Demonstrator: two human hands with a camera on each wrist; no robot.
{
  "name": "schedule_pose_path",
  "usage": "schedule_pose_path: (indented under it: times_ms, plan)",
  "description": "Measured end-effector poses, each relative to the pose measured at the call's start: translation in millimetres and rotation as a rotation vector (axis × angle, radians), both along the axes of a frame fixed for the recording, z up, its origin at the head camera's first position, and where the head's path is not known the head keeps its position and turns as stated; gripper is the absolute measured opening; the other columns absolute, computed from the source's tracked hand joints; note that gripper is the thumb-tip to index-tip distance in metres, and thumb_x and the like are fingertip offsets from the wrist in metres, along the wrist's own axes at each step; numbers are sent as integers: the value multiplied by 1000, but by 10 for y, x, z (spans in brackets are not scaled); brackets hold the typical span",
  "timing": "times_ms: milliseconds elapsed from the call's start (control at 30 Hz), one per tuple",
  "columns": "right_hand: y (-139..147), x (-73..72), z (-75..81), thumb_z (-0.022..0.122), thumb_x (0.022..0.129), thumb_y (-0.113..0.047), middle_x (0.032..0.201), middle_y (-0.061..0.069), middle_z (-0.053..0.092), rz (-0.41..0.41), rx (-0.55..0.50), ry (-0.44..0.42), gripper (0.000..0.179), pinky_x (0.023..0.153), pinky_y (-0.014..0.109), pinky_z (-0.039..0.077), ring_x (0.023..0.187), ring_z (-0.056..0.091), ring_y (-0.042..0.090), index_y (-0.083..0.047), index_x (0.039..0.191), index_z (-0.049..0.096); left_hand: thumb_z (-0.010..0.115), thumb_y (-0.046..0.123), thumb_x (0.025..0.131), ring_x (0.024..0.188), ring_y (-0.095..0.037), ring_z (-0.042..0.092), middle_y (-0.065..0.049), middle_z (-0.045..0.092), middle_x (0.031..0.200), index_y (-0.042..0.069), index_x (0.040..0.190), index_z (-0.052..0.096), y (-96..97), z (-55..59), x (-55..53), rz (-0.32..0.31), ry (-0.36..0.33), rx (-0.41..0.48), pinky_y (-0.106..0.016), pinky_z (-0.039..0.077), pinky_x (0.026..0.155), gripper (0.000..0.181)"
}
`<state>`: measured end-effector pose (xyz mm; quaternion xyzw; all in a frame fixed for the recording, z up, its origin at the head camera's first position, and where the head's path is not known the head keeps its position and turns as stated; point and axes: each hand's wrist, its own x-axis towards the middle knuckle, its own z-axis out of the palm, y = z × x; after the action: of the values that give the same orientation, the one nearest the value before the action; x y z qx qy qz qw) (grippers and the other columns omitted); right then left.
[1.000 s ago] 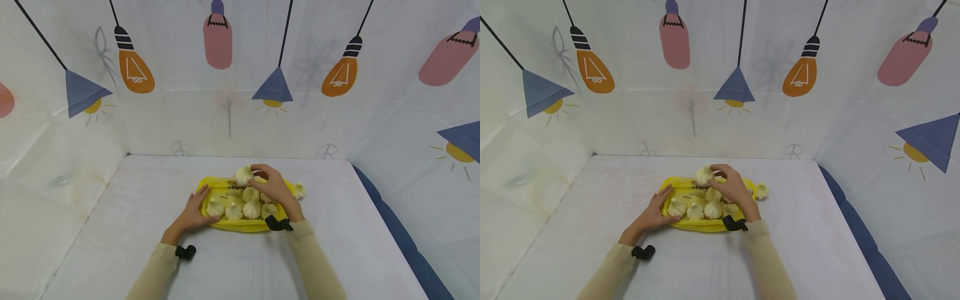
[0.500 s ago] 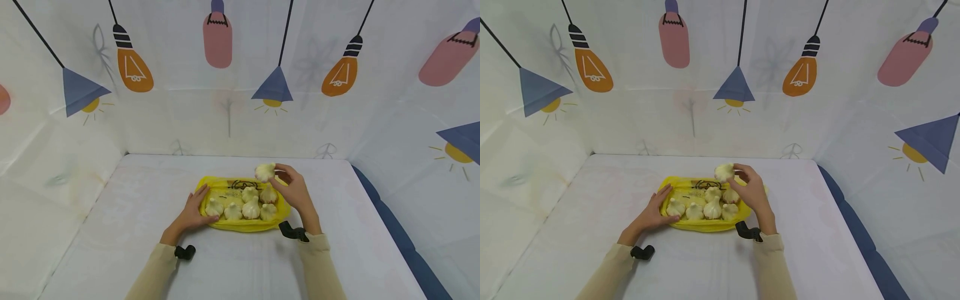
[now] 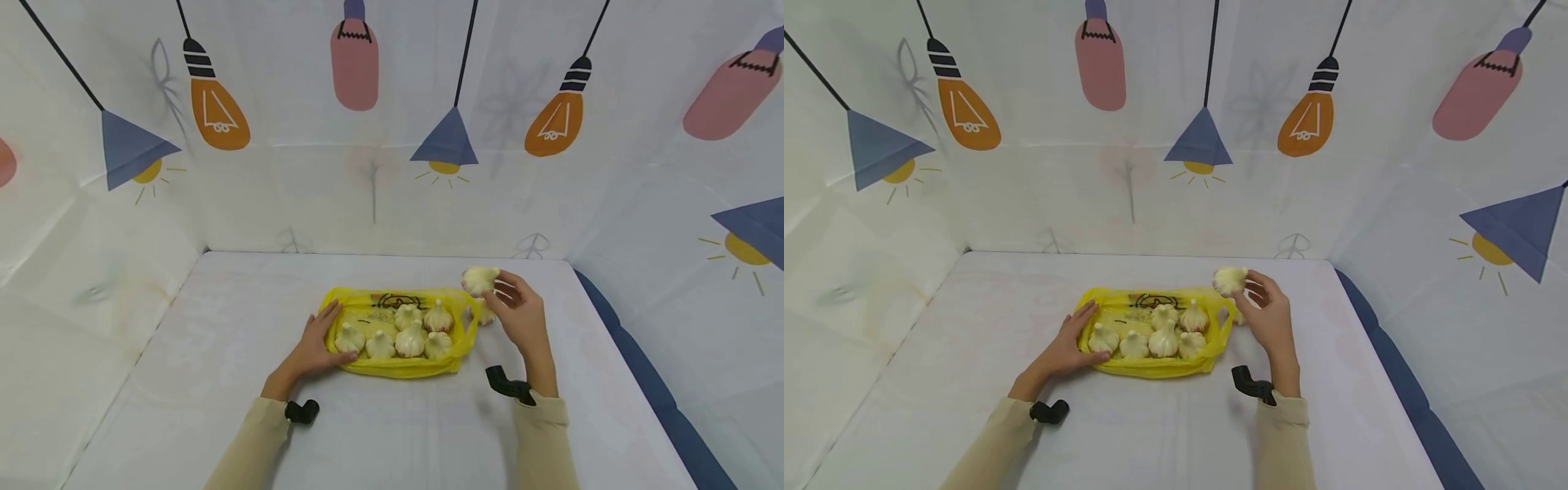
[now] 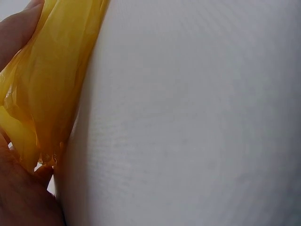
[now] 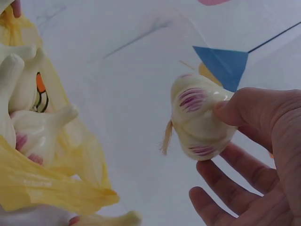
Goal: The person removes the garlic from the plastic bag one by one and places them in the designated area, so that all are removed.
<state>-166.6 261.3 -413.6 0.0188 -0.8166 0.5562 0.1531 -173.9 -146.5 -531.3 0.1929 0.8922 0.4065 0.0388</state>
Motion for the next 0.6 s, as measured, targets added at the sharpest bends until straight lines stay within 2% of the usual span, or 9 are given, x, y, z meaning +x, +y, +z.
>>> schedule_pose_path:
  times_ms: [133, 200, 367, 467, 600]
  plan:
    - [98, 18, -49, 76, 93, -10, 136, 13, 64, -57, -4, 9, 46, 99, 15, 52, 114, 63, 9, -2, 136, 64, 83, 49, 78, 158, -40, 19, -18, 20, 171, 1, 162, 27, -2, -6, 0, -2, 6, 10, -65, 1, 126, 112]
    - [141, 25, -81, 76, 93, -10, 135, 13, 65, -82, 0, 17, 44, 99, 17, 52, 115, 64, 12, -2, 135, 65, 83, 49, 78, 158, -40, 19, -18, 20, 171, 1, 162, 27, -3, -6, 2, -4, 6, 13, -65, 1, 126, 112]
    - [232, 39, -170, 75, 94, -11, 137, 14, 64, -137, 27, -10, 45, 105, 31, 53, 122, 64, 24, -3, 137, 63, 83, 49, 78, 158, -39, 19, -18, 20, 171, 1, 162, 28, -5, -11, -3, -2, 8, 7, -65, 1, 126, 111]
    - [285, 53, -228, 74, 95, -12, 139, 14, 63, -162, 34, -41, 46, 105, 29, 53, 125, 62, 30, -3, 138, 62, 83, 48, 78, 158, -39, 18, -18, 20, 171, 0, 161, 28, -7, -16, -9, -1, 7, 3, -65, 1, 126, 111]
    - [352, 74, -306, 74, 95, -12, 140, 14, 62, -183, 44, -69, 47, 105, 29, 53, 127, 61, 31, -2, 139, 61, 83, 47, 78, 158, -40, 18, -18, 20, 171, 0, 161, 28, -5, -23, -15, -1, 8, 4, -65, 0, 126, 111]
